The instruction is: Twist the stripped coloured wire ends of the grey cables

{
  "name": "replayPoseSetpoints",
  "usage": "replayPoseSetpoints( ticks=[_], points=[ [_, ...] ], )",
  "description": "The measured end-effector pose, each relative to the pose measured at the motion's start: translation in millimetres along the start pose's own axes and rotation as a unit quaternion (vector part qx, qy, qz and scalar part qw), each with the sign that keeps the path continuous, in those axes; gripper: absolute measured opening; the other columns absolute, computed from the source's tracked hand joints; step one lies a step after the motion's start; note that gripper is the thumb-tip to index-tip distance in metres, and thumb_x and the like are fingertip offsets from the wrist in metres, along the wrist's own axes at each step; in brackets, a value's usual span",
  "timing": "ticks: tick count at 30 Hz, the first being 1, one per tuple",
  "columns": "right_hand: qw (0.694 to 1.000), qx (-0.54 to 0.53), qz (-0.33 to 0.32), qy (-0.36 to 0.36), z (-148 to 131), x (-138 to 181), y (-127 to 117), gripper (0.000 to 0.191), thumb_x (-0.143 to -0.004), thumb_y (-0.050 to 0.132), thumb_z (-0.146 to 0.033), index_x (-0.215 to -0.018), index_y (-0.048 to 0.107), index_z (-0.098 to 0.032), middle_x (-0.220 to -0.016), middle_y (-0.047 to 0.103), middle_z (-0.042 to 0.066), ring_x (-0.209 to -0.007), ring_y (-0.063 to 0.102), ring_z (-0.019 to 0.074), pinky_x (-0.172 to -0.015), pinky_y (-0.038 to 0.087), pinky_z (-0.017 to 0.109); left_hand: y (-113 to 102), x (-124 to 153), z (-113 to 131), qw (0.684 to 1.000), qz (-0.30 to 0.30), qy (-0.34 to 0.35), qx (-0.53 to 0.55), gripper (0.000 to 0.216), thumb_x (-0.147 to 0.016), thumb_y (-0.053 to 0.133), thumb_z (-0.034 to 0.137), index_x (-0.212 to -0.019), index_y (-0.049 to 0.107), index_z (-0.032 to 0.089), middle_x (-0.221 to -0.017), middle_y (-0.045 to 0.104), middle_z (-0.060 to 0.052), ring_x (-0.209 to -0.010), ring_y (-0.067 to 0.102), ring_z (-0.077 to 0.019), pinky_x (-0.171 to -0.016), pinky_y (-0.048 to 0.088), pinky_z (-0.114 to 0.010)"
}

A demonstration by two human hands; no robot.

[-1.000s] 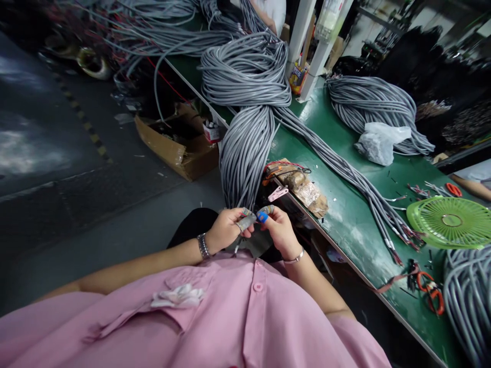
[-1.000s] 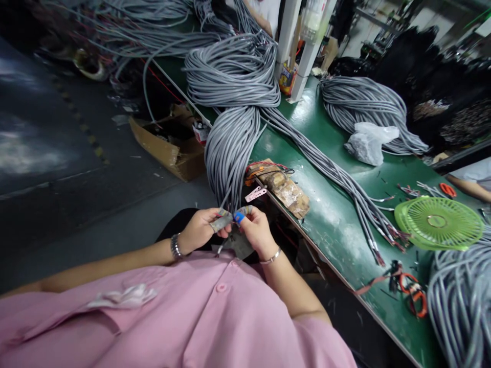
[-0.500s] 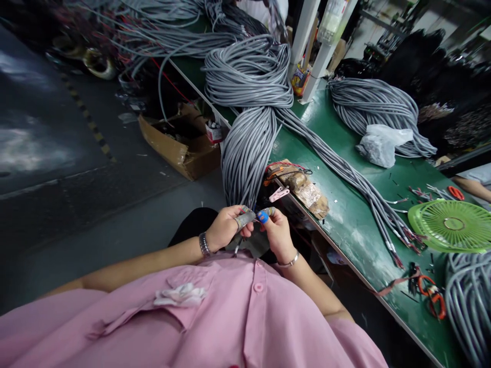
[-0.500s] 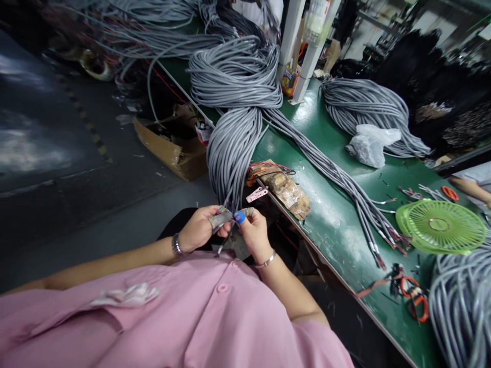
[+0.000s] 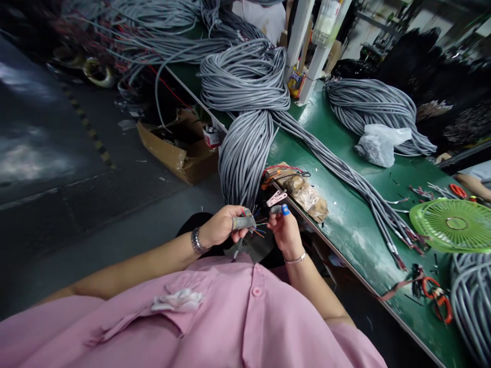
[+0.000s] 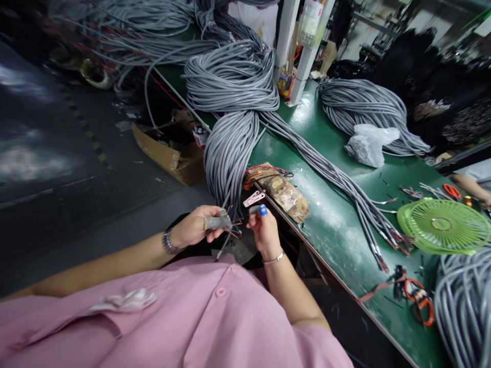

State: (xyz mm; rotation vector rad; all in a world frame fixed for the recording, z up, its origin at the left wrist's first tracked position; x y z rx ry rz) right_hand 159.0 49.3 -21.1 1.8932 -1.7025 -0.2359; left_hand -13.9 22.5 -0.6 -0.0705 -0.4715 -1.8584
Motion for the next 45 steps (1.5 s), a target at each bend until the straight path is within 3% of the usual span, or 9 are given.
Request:
replayPoseSetpoints(
  ticks=[4, 8, 17, 23, 32, 36, 42, 45],
  points=[
    [0.998, -0.006, -0.03, 0.046, -8.0, -16.2, 2.7, 0.055, -0.076, 0.055, -0.07, -0.089, 0.065, -0.018, -0.078, 0.061, 0.003, -0.057, 0.049, 0.0097, -0.054, 0.049, 0.023, 1.8, -10.5, 7.3, 0.996, -0.075, -0.03, 0.032, 0.025, -0.069, 0.071, 0.037, -0.069, 0.067, 0.012, -0.044, 0.058, -0.002, -0.029, 0.041, -0.0066, -0.029, 0.028, -0.017],
    [0.998, -0.003, -0.064, 0.028, -15.2, -21.6, 12.8, 0.048, -0.074, 0.063, -0.064, -0.088, 0.066, -0.018, -0.079, 0.062, 0.002, -0.062, 0.052, 0.0102, -0.058, 0.05, 0.022, 6.7, -22.7, 9.8, 0.993, -0.099, -0.034, 0.058, 0.027, -0.065, 0.073, 0.038, -0.069, 0.068, 0.012, -0.044, 0.06, -0.003, -0.028, 0.041, -0.0068, -0.029, 0.026, -0.017],
    [0.997, -0.07, -0.022, 0.022, -13.9, -20.2, 17.8, 0.039, -0.075, 0.067, -0.057, -0.082, 0.064, -0.019, -0.07, 0.057, -0.001, -0.057, 0.046, 0.0093, -0.057, 0.048, 0.022, 14.4, -38.1, -2.9, 0.987, -0.114, -0.05, 0.101, 0.028, -0.063, 0.076, 0.037, -0.07, 0.067, 0.011, -0.043, 0.059, -0.004, -0.027, 0.042, -0.0077, -0.028, 0.023, -0.017],
    [0.998, -0.055, 0.021, 0.001, -13.7, -22.7, 18.8, 0.036, -0.074, 0.068, -0.055, -0.078, 0.062, -0.02, -0.067, 0.056, -0.001, -0.059, 0.048, 0.0114, -0.059, 0.046, 0.024, 15.6, -39.7, -3.0, 0.987, -0.113, -0.059, 0.096, 0.024, -0.064, 0.073, 0.034, -0.069, 0.068, 0.012, -0.041, 0.057, -0.003, -0.027, 0.041, -0.0075, -0.029, 0.024, -0.017],
    [0.999, -0.03, 0.006, -0.018, -11.0, -24.7, 16.6, 0.037, -0.077, 0.065, -0.057, -0.08, 0.063, -0.02, -0.069, 0.056, 0.0, -0.06, 0.049, 0.0112, -0.06, 0.046, 0.024, 12.8, -41.8, -8.2, 0.986, -0.11, -0.061, 0.113, 0.022, -0.065, 0.073, 0.034, -0.068, 0.068, 0.012, -0.04, 0.057, -0.003, -0.027, 0.042, -0.0081, -0.029, 0.024, -0.018],
    [0.998, -0.068, -0.01, 0.004, -10.4, -24.3, 17.3, 0.038, -0.075, 0.066, -0.058, -0.083, 0.063, -0.02, -0.071, 0.057, 0.0, -0.06, 0.048, 0.0108, -0.057, 0.046, 0.022, 14.6, -40.7, -6.2, 0.985, -0.112, -0.059, 0.113, 0.022, -0.065, 0.074, 0.033, -0.07, 0.068, 0.012, -0.042, 0.058, -0.003, -0.027, 0.042, -0.0079, -0.028, 0.024, -0.017],
    [0.993, -0.079, -0.044, 0.076, -14.7, -17.4, 19.8, 0.052, -0.077, 0.055, -0.07, -0.085, 0.064, -0.019, -0.076, 0.062, 0.002, -0.06, 0.051, 0.0114, -0.056, 0.048, 0.024, 17.9, -29.2, 0.2, 0.993, -0.088, -0.047, 0.065, 0.025, -0.067, 0.074, 0.035, -0.067, 0.066, 0.012, -0.042, 0.057, -0.002, -0.028, 0.043, -0.0078, -0.028, 0.027, -0.017],
    [0.992, -0.089, -0.051, 0.069, -18.4, -14.7, 20.5, 0.044, -0.076, 0.063, -0.062, -0.084, 0.064, -0.019, -0.075, 0.061, 0.0, -0.06, 0.052, 0.0098, -0.056, 0.048, 0.022, 18.5, -20.8, 1.7, 0.997, -0.067, -0.027, 0.039, 0.026, -0.07, 0.072, 0.037, -0.068, 0.066, 0.012, -0.043, 0.057, -0.001, -0.029, 0.043, -0.007, -0.029, 0.029, -0.017]
  ],
)
Point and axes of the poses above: each hand's wrist, its own x-axis away from the middle knuckle, its own y-axis out of the palm, z = x × y, the point moved 3 cm from there along -x, towards the middle knuckle
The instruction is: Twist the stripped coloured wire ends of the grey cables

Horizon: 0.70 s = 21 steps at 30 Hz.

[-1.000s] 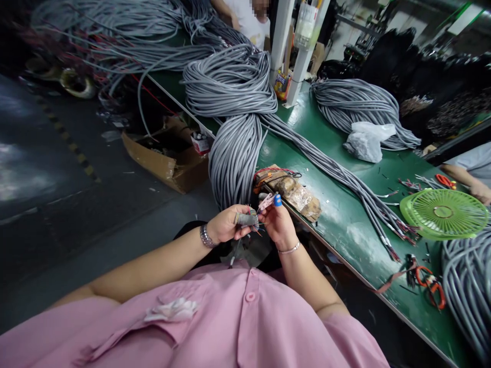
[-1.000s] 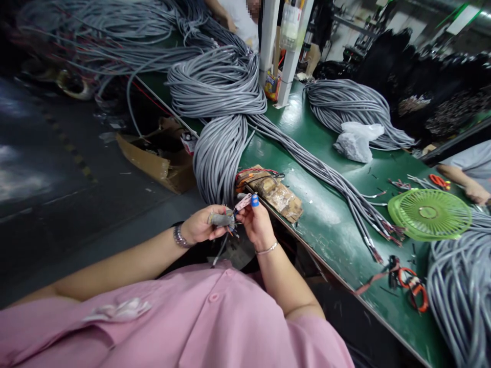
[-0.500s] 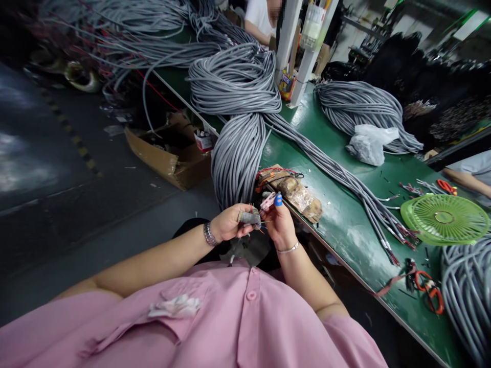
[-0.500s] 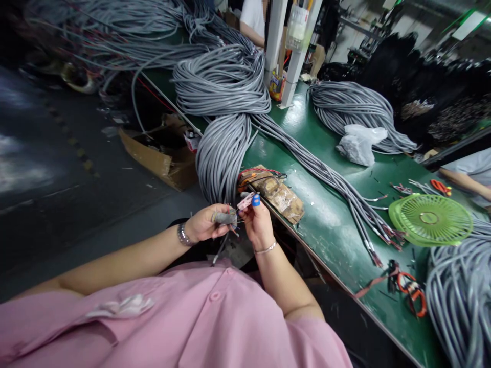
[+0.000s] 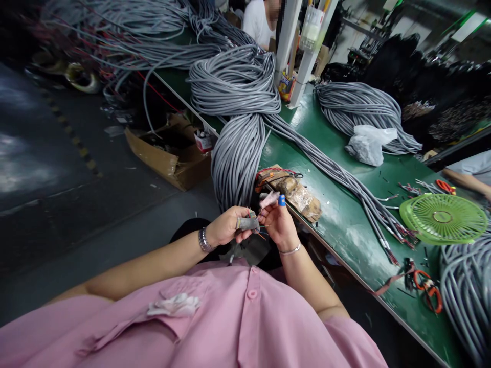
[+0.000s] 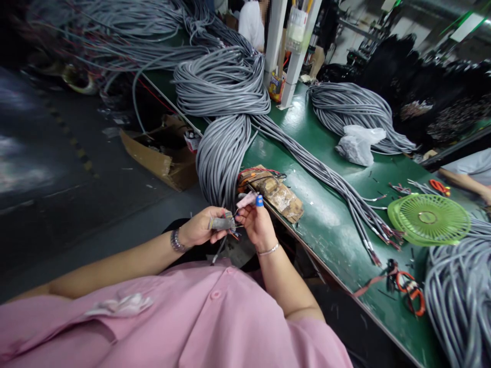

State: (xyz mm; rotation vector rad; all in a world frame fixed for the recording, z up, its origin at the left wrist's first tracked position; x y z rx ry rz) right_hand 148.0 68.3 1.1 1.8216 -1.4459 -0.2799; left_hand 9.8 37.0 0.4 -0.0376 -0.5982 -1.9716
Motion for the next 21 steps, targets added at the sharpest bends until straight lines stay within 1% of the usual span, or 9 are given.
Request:
replayPoseSetpoints(
  ticks=[2, 4, 6, 8, 10, 12, 16, 18, 21],
  points=[
    [1.0, 0.007, 0.004, -0.019, -0.2, 0.8, -0.1, 0.035, -0.074, 0.069, -0.053, -0.082, 0.064, -0.018, -0.074, 0.06, -0.001, -0.059, 0.051, 0.0088, -0.056, 0.048, 0.021, 0.5, 4.1, 1.5, 1.0, 0.023, 0.02, -0.01, 0.026, -0.071, 0.07, 0.037, -0.069, 0.065, 0.012, -0.045, 0.058, -0.001, -0.03, 0.044, -0.0066, -0.03, 0.03, -0.016],
    [0.998, 0.024, 0.017, -0.049, 1.7, 1.0, -1.6, 0.031, -0.075, 0.07, -0.048, -0.082, 0.064, -0.018, -0.073, 0.06, -0.001, -0.058, 0.05, 0.0085, -0.056, 0.048, 0.021, 1.1, 6.3, 3.7, 0.998, 0.042, 0.034, -0.016, 0.025, -0.072, 0.07, 0.036, -0.069, 0.064, 0.012, -0.047, 0.059, -0.001, -0.031, 0.045, -0.0065, -0.031, 0.03, -0.016],
    [0.992, 0.059, 0.041, -0.102, 3.6, 1.4, -4.6, 0.031, -0.078, 0.067, -0.049, -0.081, 0.064, -0.018, -0.072, 0.061, -0.001, -0.057, 0.049, 0.0086, -0.056, 0.047, 0.022, 1.7, 7.0, 6.0, 0.997, 0.058, 0.041, -0.017, 0.026, -0.072, 0.07, 0.036, -0.07, 0.064, 0.011, -0.046, 0.058, 0.0, -0.031, 0.045, -0.0062, -0.031, 0.03, -0.016],
    [0.978, 0.102, 0.073, -0.164, 4.5, 2.2, -7.9, 0.033, -0.082, 0.063, -0.05, -0.08, 0.065, -0.017, -0.072, 0.062, 0.0, -0.057, 0.049, 0.0084, -0.056, 0.046, 0.022, 2.4, 7.0, 7.9, 0.996, 0.07, 0.045, -0.017, 0.027, -0.072, 0.07, 0.036, -0.07, 0.063, 0.011, -0.046, 0.058, 0.0, -0.032, 0.045, -0.006, -0.031, 0.029, -0.015],
    [0.969, 0.125, 0.085, -0.193, 4.9, 2.2, -9.4, 0.035, -0.083, 0.06, -0.052, -0.079, 0.065, -0.017, -0.073, 0.063, 0.001, -0.056, 0.049, 0.0081, -0.056, 0.044, 0.021, 3.5, 7.0, 8.7, 0.995, 0.08, 0.05, -0.015, 0.027, -0.073, 0.07, 0.037, -0.07, 0.062, 0.01, -0.047, 0.059, 0.0, -0.032, 0.045, -0.0063, -0.032, 0.03, -0.016],
    [0.977, 0.113, 0.063, -0.169, 5.6, 0.0, -8.3, 0.038, -0.082, 0.059, -0.055, -0.08, 0.064, -0.017, -0.074, 0.062, 0.001, -0.056, 0.049, 0.0087, -0.055, 0.045, 0.022, 5.2, 7.0, 8.3, 0.995, 0.089, 0.051, -0.012, 0.027, -0.072, 0.069, 0.036, -0.07, 0.062, 0.011, -0.047, 0.059, 0.0, -0.033, 0.046, -0.0066, -0.032, 0.031, -0.016],
    [0.997, 0.039, 0.006, -0.071, 6.3, -6.9, -3.7, 0.041, -0.079, 0.061, -0.059, -0.08, 0.062, -0.019, -0.067, 0.057, -0.001, -0.055, 0.049, 0.0105, -0.054, 0.045, 0.024, 9.3, 5.5, 6.5, 0.993, 0.107, 0.055, -0.003, 0.025, -0.071, 0.069, 0.034, -0.069, 0.06, 0.012, -0.047, 0.059, 0.001, -0.033, 0.046, -0.0068, -0.033, 0.032, -0.017],
    [0.998, 0.01, -0.002, -0.057, 6.0, -9.6, -3.3, 0.04, -0.078, 0.063, -0.059, -0.08, 0.061, -0.019, -0.064, 0.055, -0.002, -0.055, 0.048, 0.0108, -0.052, 0.044, 0.024, 10.2, 3.8, 5.8, 0.991, 0.118, 0.061, -0.002, 0.024, -0.07, 0.069, 0.033, -0.068, 0.059, 0.012, -0.046, 0.058, 0.001, -0.033, 0.046, -0.0069, -0.033, 0.032, -0.017],
    [0.998, -0.007, 0.006, -0.065, 6.4, -12.0, -5.0, 0.037, -0.077, 0.067, -0.055, -0.079, 0.061, -0.019, -0.064, 0.055, -0.002, -0.056, 0.049, 0.0108, -0.052, 0.044, 0.023, 9.9, 0.5, 4.1, 0.99, 0.126, 0.063, -0.007, 0.022, -0.07, 0.068, 0.032, -0.068, 0.059, 0.012, -0.046, 0.058, 0.001, -0.033, 0.045, -0.0068, -0.033, 0.032, -0.017]
  ],
)
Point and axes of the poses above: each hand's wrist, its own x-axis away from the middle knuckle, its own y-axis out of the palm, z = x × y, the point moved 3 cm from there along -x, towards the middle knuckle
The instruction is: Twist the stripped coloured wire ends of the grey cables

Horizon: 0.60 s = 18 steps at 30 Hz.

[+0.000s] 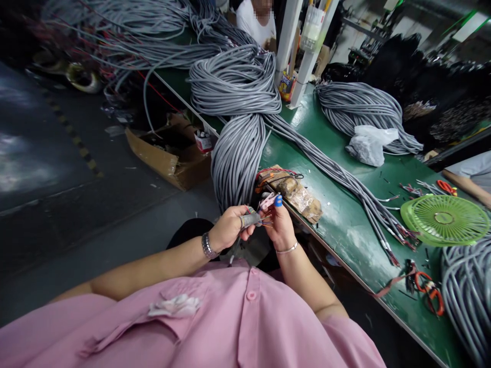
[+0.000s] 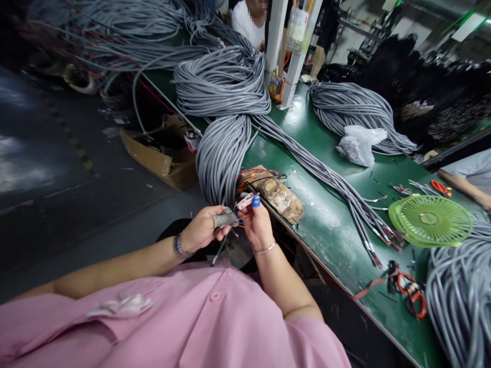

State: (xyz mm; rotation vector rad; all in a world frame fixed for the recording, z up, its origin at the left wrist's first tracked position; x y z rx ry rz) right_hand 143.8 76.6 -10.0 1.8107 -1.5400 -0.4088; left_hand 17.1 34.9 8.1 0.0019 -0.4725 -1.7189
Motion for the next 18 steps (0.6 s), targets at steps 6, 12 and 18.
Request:
replayPoseSetpoints(
  ticks=[6, 12, 18],
  points=[
    [1.0, -0.013, 0.012, 0.007, 2.6, 2.5, 1.8, 0.04, -0.075, 0.068, -0.058, -0.078, 0.062, -0.018, -0.066, 0.058, -0.001, -0.055, 0.047, 0.0105, -0.051, 0.045, 0.023, -2.4, -1.2, -3.1, 1.0, -0.001, 0.002, -0.027, 0.021, -0.073, 0.065, 0.031, -0.068, 0.058, 0.013, -0.047, 0.058, 0.001, -0.034, 0.045, -0.007, -0.033, 0.031, -0.017],
    [0.994, 0.051, -0.054, 0.083, 0.1, 15.7, -2.3, 0.053, -0.072, 0.063, -0.068, -0.087, 0.065, -0.017, -0.079, 0.065, 0.003, -0.064, 0.056, 0.0119, -0.061, 0.051, 0.026, -12.0, 9.4, -2.2, 0.996, -0.001, 0.021, -0.09, 0.021, -0.078, 0.059, 0.031, -0.066, 0.057, 0.014, -0.05, 0.058, 0.002, -0.036, 0.047, -0.007, -0.036, 0.034, -0.018],
    [0.968, 0.206, -0.089, 0.111, -5.5, 30.3, -5.3, 0.036, -0.063, 0.082, -0.042, -0.083, 0.067, -0.016, -0.075, 0.066, 0.0, -0.063, 0.057, 0.0098, -0.062, 0.048, 0.023, -14.8, 22.7, -6.3, 0.978, -0.029, 0.022, -0.206, 0.015, -0.078, 0.055, 0.024, -0.067, 0.057, 0.015, -0.052, 0.058, 0.002, -0.039, 0.05, -0.0079, -0.04, 0.037, -0.018]
  ],
)
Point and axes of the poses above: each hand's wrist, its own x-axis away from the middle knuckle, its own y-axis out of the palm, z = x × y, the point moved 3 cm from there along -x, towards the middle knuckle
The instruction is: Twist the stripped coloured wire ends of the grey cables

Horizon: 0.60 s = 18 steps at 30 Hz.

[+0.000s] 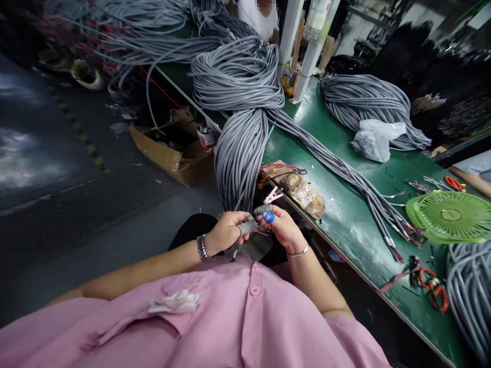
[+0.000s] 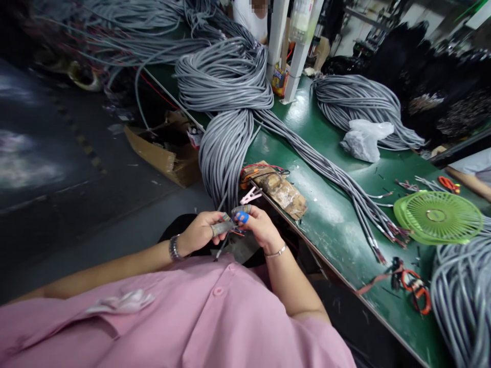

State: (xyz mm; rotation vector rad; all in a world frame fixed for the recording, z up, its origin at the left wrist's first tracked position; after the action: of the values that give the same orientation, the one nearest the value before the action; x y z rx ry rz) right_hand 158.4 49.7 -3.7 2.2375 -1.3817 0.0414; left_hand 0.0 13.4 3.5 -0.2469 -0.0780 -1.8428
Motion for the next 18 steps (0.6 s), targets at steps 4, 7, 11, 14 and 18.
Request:
replayPoseSetpoints(
  ticks=[4, 7, 11, 14, 18],
  points=[
    [0.998, 0.049, 0.017, -0.025, 0.7, 2.0, 2.9, 0.028, -0.061, 0.083, -0.033, -0.078, 0.067, -0.016, -0.069, 0.064, -0.002, -0.058, 0.054, 0.009, -0.059, 0.044, 0.023, 3.3, 2.5, 1.5, 1.0, -0.016, 0.008, -0.021, 0.015, -0.078, 0.054, 0.024, -0.065, 0.056, 0.015, -0.052, 0.057, 0.002, -0.04, 0.05, -0.0079, -0.04, 0.037, -0.018],
    [0.997, 0.052, 0.023, -0.043, 3.4, 1.9, 2.8, 0.023, -0.063, 0.081, -0.03, -0.076, 0.067, -0.016, -0.067, 0.064, -0.002, -0.058, 0.053, 0.0092, -0.06, 0.043, 0.023, 4.0, 2.3, 2.2, 1.0, -0.018, 0.007, -0.025, 0.017, -0.079, 0.054, 0.025, -0.065, 0.056, 0.015, -0.052, 0.057, 0.002, -0.039, 0.05, -0.008, -0.04, 0.037, -0.019],
    [0.997, 0.044, 0.044, -0.053, 7.3, 2.0, 2.0, 0.015, -0.065, 0.076, -0.025, -0.073, 0.066, -0.017, -0.066, 0.063, -0.003, -0.057, 0.052, 0.0091, -0.058, 0.043, 0.023, 3.0, 2.2, 0.3, 1.0, -0.017, 0.002, -0.002, 0.018, -0.079, 0.057, 0.028, -0.066, 0.056, 0.015, -0.053, 0.058, 0.001, -0.04, 0.05, -0.008, -0.04, 0.038, -0.018],
    [0.996, 0.027, 0.072, -0.051, 10.8, 2.7, 3.4, 0.01, -0.065, 0.072, -0.022, -0.071, 0.065, -0.017, -0.065, 0.062, -0.003, -0.055, 0.05, 0.0089, -0.056, 0.042, 0.023, 2.1, 2.7, -1.5, 1.0, -0.007, -0.006, 0.027, 0.021, -0.079, 0.059, 0.032, -0.068, 0.057, 0.014, -0.054, 0.058, 0.001, -0.04, 0.05, -0.0081, -0.04, 0.037, -0.018],
    [0.993, -0.021, 0.109, -0.035, 16.4, 4.6, 9.6, 0.005, -0.064, 0.067, -0.017, -0.068, 0.063, -0.017, -0.059, 0.058, -0.004, -0.052, 0.047, 0.0082, -0.052, 0.04, 0.021, 3.9, 2.4, -1.0, 0.999, -0.023, 0.006, 0.026, 0.022, -0.079, 0.06, 0.033, -0.068, 0.058, 0.014, -0.055, 0.059, 0.001, -0.041, 0.051, -0.0084, -0.041, 0.039, -0.019]
  ],
)
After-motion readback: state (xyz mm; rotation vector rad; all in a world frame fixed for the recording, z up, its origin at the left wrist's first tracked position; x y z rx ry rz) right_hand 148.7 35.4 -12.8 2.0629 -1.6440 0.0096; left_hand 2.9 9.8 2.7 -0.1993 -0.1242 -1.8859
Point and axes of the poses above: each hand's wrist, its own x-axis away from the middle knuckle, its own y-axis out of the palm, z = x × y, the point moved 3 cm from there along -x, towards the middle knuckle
